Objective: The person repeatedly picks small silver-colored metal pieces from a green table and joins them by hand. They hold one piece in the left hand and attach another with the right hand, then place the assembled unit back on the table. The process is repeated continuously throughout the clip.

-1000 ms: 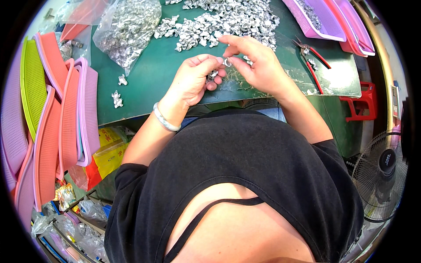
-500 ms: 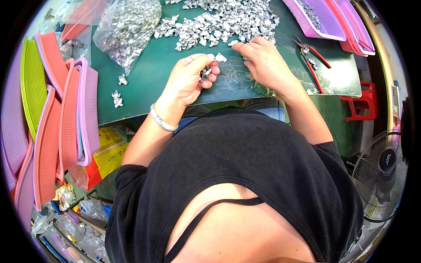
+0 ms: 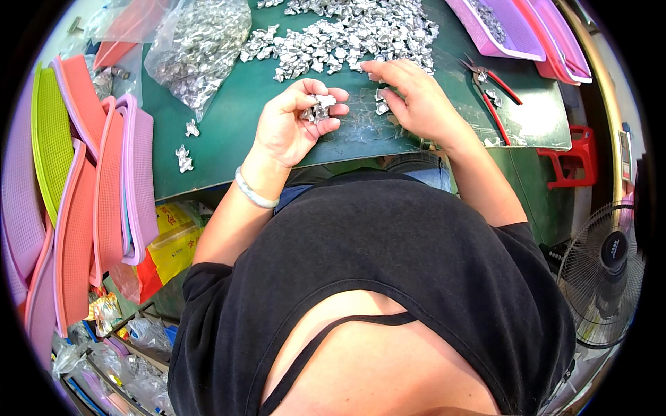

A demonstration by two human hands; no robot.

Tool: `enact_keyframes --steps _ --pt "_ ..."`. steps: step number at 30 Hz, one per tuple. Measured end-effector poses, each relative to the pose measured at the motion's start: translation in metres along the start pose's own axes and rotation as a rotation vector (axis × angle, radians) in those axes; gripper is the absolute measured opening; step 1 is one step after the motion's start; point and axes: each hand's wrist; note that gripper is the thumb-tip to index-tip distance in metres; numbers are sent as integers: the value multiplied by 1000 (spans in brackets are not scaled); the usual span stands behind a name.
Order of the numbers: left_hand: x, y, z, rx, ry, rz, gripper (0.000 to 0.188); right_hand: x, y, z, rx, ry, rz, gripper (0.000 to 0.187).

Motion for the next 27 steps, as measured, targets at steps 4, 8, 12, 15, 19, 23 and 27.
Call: enact_keyframes --steps 4,8,12,15,19,23,27 --pt "1 -3 -1 16 14 -23 17 2 7 0 127 -76 44 37" --pt "0 0 2 -49 48 -40 16 5 6 -6 192 -15 100 38" --pt "-1 -3 5 -197 82 -112 14 4 1 -7 174 -33 129 40" --pt "0 -5 4 -212 86 -103 14 2 0 -9 143 -66 121 42" --pt "1 -13 3 -275 66 -157 17 0 2 -6 170 -56 129 45" --pt "1 -15 4 -315 81 -179 17 -2 4 -4 165 -71 162 47" --pt "-1 -21 5 -409 107 -212 15 -3 2 1 46 -57 72 47"
Point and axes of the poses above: each hand's wrist, its own x-axis away from the middle knuckle, its own y-axis out of the back of the hand, z = x × y, and after that the axes turned 1 degree about -y, right-handed
